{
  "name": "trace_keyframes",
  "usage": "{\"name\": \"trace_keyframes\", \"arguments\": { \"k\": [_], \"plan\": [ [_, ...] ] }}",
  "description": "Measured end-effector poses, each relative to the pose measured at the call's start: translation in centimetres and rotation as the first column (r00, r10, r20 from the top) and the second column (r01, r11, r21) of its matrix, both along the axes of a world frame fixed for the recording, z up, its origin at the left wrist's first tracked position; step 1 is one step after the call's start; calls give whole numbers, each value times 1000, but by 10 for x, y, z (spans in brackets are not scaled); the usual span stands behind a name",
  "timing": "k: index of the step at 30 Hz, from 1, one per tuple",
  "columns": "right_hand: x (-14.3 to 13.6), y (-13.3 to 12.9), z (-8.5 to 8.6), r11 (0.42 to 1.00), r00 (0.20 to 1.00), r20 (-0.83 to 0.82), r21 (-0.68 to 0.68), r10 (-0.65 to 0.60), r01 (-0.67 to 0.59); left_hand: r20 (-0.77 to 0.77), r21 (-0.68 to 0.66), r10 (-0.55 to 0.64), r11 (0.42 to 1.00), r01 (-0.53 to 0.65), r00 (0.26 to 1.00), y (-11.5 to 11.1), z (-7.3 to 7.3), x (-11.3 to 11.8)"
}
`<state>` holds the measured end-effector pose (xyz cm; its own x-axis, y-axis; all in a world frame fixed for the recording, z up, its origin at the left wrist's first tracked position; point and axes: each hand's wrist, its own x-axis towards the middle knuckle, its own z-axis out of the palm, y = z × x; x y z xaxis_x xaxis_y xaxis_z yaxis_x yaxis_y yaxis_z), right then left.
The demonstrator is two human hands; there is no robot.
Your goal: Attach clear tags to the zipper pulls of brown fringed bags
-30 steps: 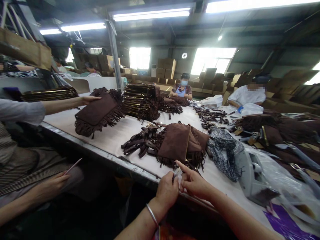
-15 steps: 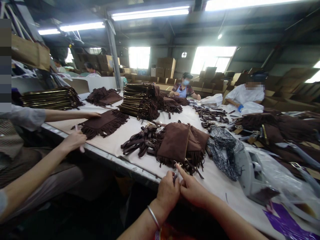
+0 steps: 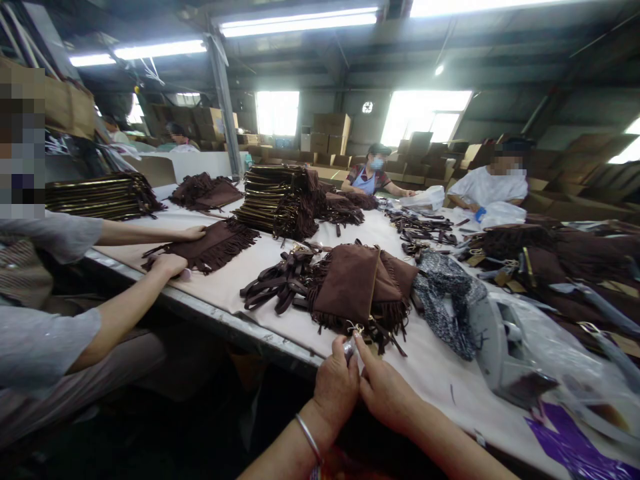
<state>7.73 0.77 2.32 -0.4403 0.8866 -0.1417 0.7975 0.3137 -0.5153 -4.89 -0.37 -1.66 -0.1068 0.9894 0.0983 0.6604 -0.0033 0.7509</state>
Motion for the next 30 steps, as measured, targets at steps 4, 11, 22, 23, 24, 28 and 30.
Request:
{"name": "trace_keyframes", "arguments": {
  "k": [4,11,22,23,24,28,30],
  "plan": [
    [-1,-2,-1,1000,998,58,0,-15,15,8,21,9,1000,-9,1000,-1,-1,1],
    [-1,-3,-2,1000,997,73,7,-18,18,48,71,-2,997,-1,999,-2,-4,1],
    [-3,-5,1,1000,996,82,6,-23,23,47,169,-2,986,-6,999,-1,-16,0],
    [-3,-5,1,1000,996,81,7,-26,25,52,185,-6,983,-4,999,-1,-17,0],
    [-4,-5,0,1000,996,83,6,-28,28,55,194,-10,981,-1,998,0,-17,0],
    [-3,-5,-1,999,996,80,6,-32,32,60,178,0,984,-10,998,0,-15,0],
    [-3,-5,-1,999,996,78,4,-40,40,62,162,8,987,-18,998,0,-13,0]
  ]
}}
